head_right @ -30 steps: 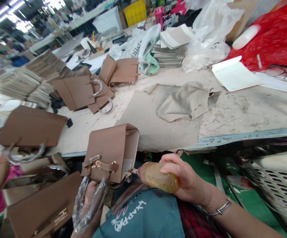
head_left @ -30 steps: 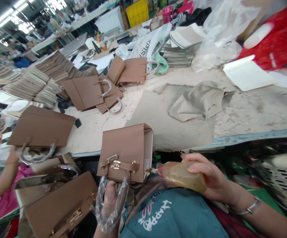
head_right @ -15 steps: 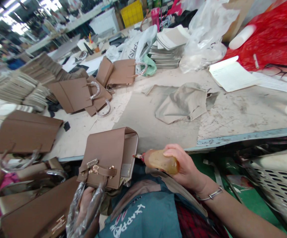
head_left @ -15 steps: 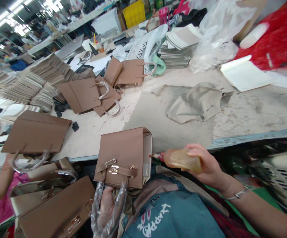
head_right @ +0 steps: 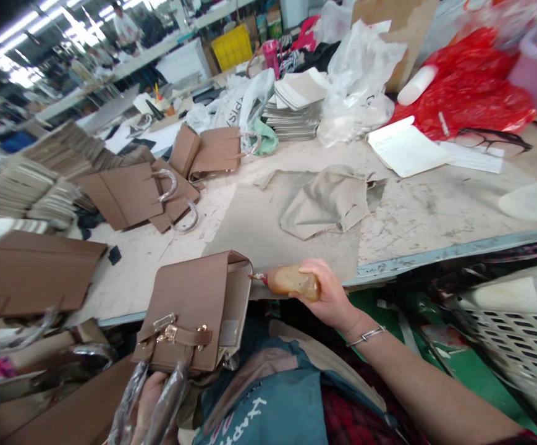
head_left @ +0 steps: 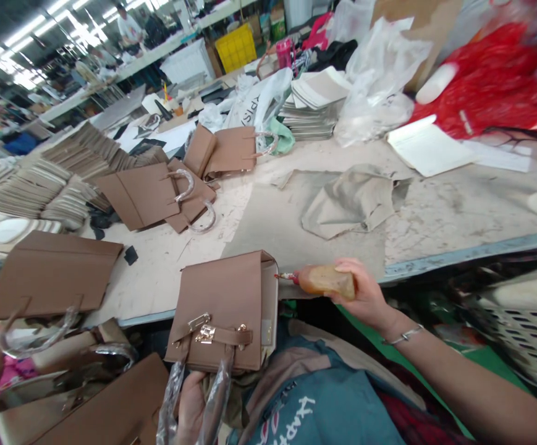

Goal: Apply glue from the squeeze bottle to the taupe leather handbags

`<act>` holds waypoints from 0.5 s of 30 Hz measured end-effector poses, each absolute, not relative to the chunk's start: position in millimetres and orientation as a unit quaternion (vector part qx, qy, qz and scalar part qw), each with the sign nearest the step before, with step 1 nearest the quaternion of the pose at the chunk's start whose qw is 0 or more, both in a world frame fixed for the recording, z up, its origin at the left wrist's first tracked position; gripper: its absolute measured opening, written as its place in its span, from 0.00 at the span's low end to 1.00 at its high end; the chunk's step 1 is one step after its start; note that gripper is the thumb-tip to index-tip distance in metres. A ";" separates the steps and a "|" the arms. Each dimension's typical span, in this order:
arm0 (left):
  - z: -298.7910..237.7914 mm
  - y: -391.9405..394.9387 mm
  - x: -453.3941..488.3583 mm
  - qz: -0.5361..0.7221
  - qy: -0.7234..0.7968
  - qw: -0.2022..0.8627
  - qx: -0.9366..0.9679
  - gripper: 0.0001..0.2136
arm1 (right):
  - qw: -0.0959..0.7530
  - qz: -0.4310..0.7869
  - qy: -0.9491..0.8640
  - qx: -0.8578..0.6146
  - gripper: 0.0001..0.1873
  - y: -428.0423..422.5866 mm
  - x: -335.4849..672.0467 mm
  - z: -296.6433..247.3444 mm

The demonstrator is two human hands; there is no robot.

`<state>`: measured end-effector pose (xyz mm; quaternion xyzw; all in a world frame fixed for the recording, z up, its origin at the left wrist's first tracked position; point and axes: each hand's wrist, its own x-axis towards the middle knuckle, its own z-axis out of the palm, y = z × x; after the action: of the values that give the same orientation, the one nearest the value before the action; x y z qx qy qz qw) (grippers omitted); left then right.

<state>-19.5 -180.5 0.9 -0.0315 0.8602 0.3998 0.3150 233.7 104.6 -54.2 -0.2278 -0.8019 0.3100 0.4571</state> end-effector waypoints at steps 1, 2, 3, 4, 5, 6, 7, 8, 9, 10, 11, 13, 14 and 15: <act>-1.7 -183.7 -23.0 0.408 0.846 0.339 -0.040 0.10 | 0.455 0.310 -0.799 -0.243 0.24 106.7 231.7 -58.3; -5.3 -187.5 -26.8 0.416 0.836 0.357 -0.033 0.11 | 0.449 0.316 -0.795 -0.257 0.23 107.4 230.9 -61.3; -9.2 -191.6 -30.6 0.421 0.828 0.369 -0.019 0.11 | 0.441 0.327 -0.792 -0.268 0.23 106.5 231.2 -63.1; -12.9 -195.5 -34.2 0.427 0.824 0.372 -0.005 0.12 | 0.432 0.344 -0.788 -0.272 0.23 104.2 232.7 -63.9; -15.6 -198.6 -37.0 0.433 0.821 0.373 0.007 0.13 | 0.426 0.363 -0.784 -0.268 0.23 100.7 235.0 -64.0; -16.8 -200.5 -38.7 0.440 0.818 0.371 0.017 0.14 | 0.420 0.385 -0.780 -0.260 0.22 96.2 237.9 -63.4; -16.2 -200.8 -39.1 0.446 0.815 0.369 0.025 0.14 | 0.414 0.409 -0.774 -0.250 0.22 91.3 241.1 -62.6; -13.7 -199.2 -38.2 0.452 0.813 0.365 0.032 0.14 | 0.408 0.432 -0.767 -0.242 0.23 86.3 244.2 -61.7; -9.5 -195.8 -36.0 0.457 0.814 0.358 0.035 0.14 | 0.402 0.455 -0.758 -0.239 0.23 81.8 246.8 -61.1; -4.0 -191.0 -32.9 0.461 0.815 0.349 0.036 0.14 | 0.396 0.477 -0.746 -0.242 0.24 78.2 248.6 -61.0; 2.1 -185.2 -29.2 0.465 0.817 0.340 0.035 0.14 | 0.389 0.499 -0.733 -0.249 0.25 75.9 249.2 -61.4; 14.0 -173.2 -21.9 0.475 0.819 0.319 0.042 0.15 | 0.380 0.535 -0.702 -0.275 0.26 75.9 246.7 -64.0; 18.7 -168.2 -19.1 0.478 0.819 0.311 0.054 0.16 | 0.378 0.545 -0.689 -0.292 0.26 78.3 243.7 -66.0; 22.1 -164.5 -17.1 0.480 0.819 0.305 0.073 0.16 | 0.377 0.548 -0.680 -0.309 0.26 82.0 240.0 -68.2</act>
<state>-17.1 -164.5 22.1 0.0728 0.8192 0.4801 0.3052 240.0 82.0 -68.2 -0.3089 -0.6795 0.5480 0.3774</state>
